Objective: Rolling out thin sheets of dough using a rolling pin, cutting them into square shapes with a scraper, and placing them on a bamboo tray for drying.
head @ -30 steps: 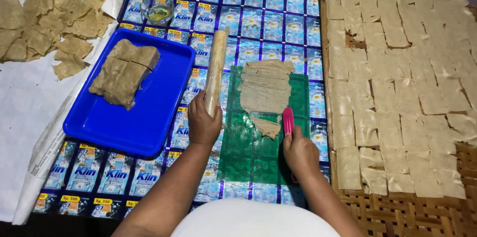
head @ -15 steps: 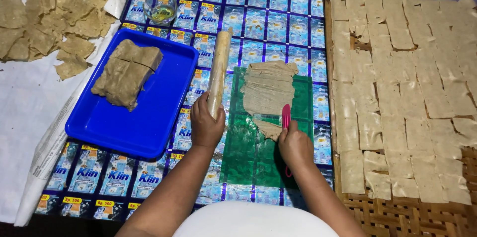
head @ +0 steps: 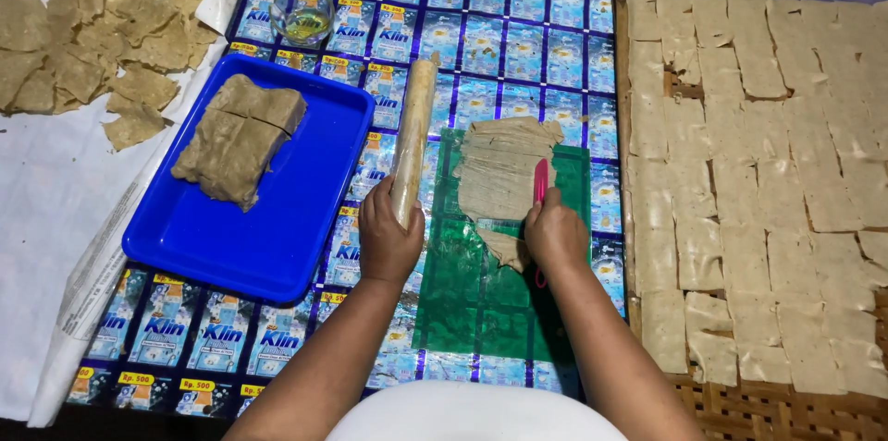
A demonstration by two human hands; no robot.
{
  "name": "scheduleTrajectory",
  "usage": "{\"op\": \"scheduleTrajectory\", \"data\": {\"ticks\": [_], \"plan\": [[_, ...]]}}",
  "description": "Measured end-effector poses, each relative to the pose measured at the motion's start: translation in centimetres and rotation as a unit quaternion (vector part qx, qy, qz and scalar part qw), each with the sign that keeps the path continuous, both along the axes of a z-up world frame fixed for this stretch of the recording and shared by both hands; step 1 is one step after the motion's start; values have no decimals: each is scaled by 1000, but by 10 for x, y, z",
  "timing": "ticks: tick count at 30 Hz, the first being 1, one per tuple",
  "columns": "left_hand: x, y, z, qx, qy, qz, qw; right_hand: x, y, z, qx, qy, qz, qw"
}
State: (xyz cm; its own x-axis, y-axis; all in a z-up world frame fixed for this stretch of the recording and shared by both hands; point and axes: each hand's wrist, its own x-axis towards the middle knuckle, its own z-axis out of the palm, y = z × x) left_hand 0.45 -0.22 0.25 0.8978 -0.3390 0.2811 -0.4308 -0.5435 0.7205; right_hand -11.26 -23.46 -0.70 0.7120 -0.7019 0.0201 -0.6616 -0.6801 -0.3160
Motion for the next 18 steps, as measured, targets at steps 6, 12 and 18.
{"op": "scheduleTrajectory", "data": {"ticks": [6,12,18], "plan": [[1,-1,-4,-4,-11,4,1000,32,-31,-12,-8,-13,4,1000],[0,0,-3,-7,-14,2,1000,21,-28,-3,-4,-23,25,999],[-2,2,-3,-20,-11,3,1000,-57,18,41,55,2,-34,998]]}}
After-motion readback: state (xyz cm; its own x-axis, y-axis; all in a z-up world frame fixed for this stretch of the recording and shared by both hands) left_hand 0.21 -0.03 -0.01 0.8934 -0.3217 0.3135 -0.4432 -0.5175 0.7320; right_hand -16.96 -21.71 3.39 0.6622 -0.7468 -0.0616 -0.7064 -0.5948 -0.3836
